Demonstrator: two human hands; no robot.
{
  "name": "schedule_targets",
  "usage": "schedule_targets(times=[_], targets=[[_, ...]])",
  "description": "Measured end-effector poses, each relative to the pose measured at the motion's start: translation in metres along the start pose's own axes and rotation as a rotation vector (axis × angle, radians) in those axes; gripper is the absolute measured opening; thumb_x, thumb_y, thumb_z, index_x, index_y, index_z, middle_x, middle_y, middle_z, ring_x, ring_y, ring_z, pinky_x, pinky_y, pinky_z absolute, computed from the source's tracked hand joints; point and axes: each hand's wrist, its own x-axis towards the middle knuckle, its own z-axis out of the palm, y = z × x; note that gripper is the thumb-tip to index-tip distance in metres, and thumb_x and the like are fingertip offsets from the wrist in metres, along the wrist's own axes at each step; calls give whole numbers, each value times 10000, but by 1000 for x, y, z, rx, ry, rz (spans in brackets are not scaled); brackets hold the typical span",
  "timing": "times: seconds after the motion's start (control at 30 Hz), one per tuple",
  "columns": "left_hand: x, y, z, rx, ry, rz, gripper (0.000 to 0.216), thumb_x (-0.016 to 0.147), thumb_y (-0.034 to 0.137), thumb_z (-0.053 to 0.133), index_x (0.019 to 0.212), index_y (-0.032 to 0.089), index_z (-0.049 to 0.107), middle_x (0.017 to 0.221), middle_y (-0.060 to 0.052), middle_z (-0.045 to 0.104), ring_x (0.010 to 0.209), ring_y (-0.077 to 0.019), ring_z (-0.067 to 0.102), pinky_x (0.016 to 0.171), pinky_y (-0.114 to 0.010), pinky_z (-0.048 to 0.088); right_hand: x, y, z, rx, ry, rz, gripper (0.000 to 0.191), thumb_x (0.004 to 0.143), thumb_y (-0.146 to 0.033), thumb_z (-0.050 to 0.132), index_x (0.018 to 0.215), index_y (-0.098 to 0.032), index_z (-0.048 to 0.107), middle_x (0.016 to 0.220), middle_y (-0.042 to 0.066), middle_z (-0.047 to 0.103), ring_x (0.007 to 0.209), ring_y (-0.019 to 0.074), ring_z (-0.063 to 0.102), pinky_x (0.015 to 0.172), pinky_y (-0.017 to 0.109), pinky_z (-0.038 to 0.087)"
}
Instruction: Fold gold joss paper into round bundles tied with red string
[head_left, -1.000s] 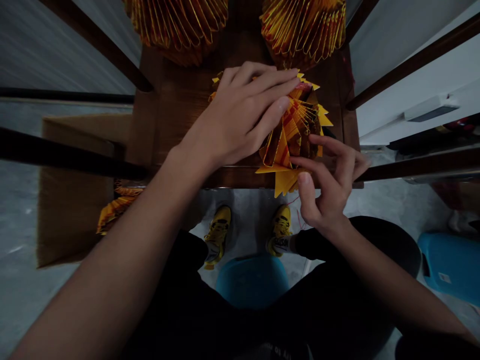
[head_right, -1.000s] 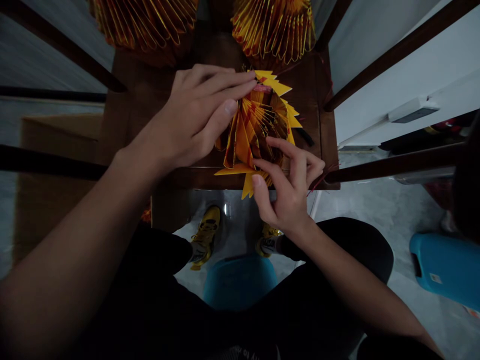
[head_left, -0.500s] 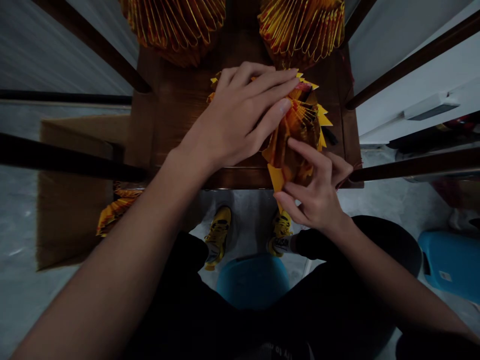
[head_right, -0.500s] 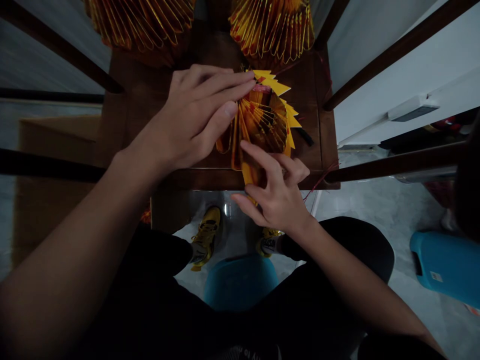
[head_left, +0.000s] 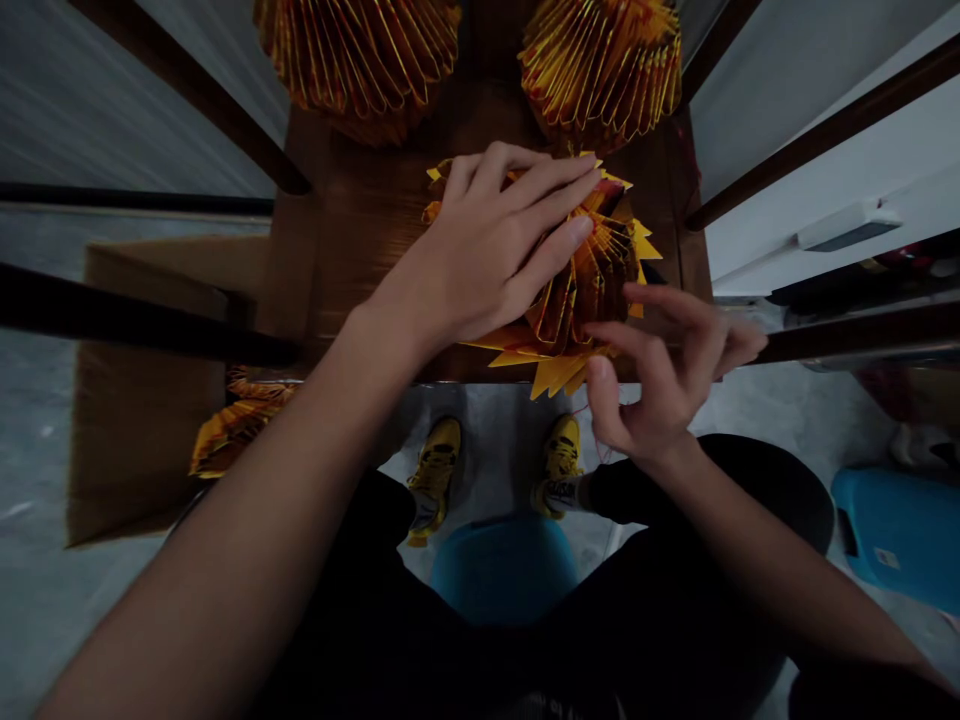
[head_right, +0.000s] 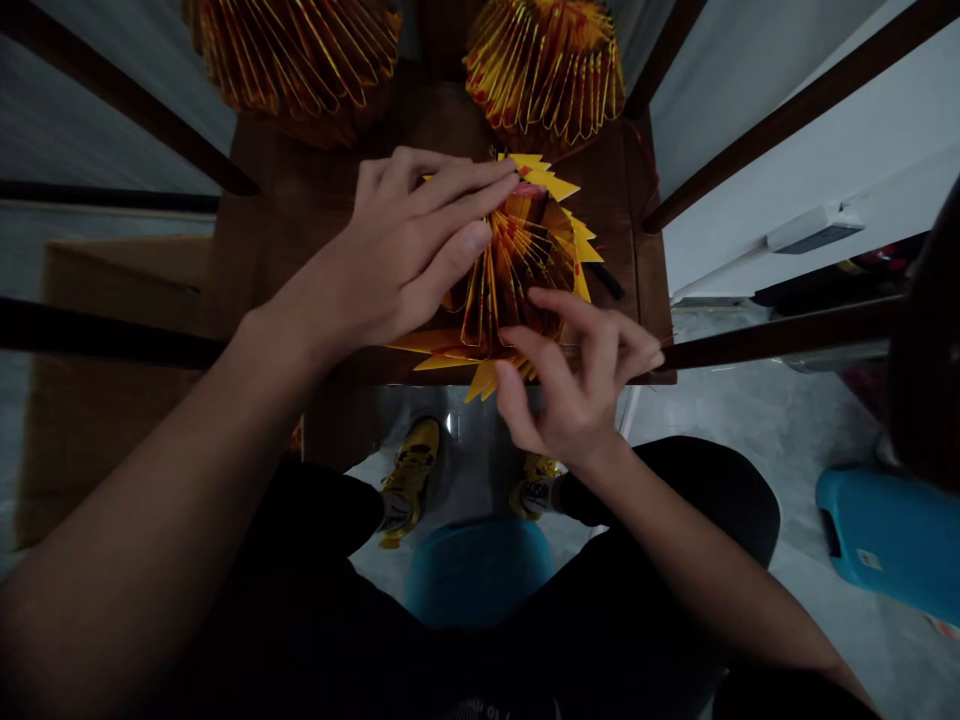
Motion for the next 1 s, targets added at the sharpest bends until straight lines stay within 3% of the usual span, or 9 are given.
schedule_targets(times=[0.33, 0.47, 0.57, 0.7, 0.87, 0.93, 1.0], targets=[[-1, 2, -4, 1, -2, -7, 602, 1193, 462, 259, 1668, 172, 487, 1725, -15, 495, 1452, -356, 489, 1181, -543, 335, -2, 5, 2, -90, 2, -23, 247, 973, -352, 622, 1177, -303, 752, 1379, 114, 675, 1193, 354, 576, 982, 529, 464], [-2, 2, -3, -6, 16, -4, 581, 1195, 418, 291, 1656, 138, 507, 1712, -29, 511, 1444, -383, 503, 1164, -562, 343, -6, 4, 5, -108, -135, -39, 167, 981, -399, 664, 1003, -260, 752, 1543, 111, 559, 1304, 357, 510, 1052, 548, 434], [-2, 2, -3, 2, 23, 2, 561, 1189, 410, 299, 1659, 191, 513, 1702, -11, 526, 1440, -375, 513, 1165, -551, 343, -6, 7, 2, -39, -237, -104, 254, 1000, -416, 672, 826, -230, 685, 1633, 75, 485, 1322, 330, 473, 1066, 520, 419], [-2, -1, -1, -3, 6, -7, 567, 1186, 419, 288, 1660, 196, 503, 1701, -2, 528, 1447, -347, 498, 1181, -547, 341, -1, 14, -8, 35, -269, -255, 352, 1020, -457, 671, 748, -236, 638, 1627, -11, 552, 1292, 293, 451, 1056, 481, 379], [-1, -6, -1, 33, -41, -10, 628, 1174, 505, 211, 1705, 258, 437, 1731, 23, 481, 1443, -357, 480, 1167, -572, 348, 6, 19, -14, 48, -412, -401, 436, 1024, -551, 672, 711, -252, 617, 1571, -96, 649, 1313, 270, 457, 1070, 464, 358], [-1, -5, -1, 39, -41, -25, 629, 1169, 510, 203, 1705, 284, 440, 1734, 31, 476, 1440, -365, 485, 1159, -583, 353, 6, 20, -14, 78, -384, -444, 446, 1014, -543, 687, 690, -251, 596, 1536, -99, 674, 1270, 255, 485, 1029, 445, 384], [-1, -2, -2, 41, -29, -28, 626, 1167, 495, 213, 1700, 270, 453, 1735, 28, 475, 1435, -372, 492, 1153, -592, 358, 5, 19, -12, 112, -251, -413, 439, 1016, -491, 678, 667, -246, 577, 1477, -60, 695, 1191, 247, 520, 972, 439, 402]])
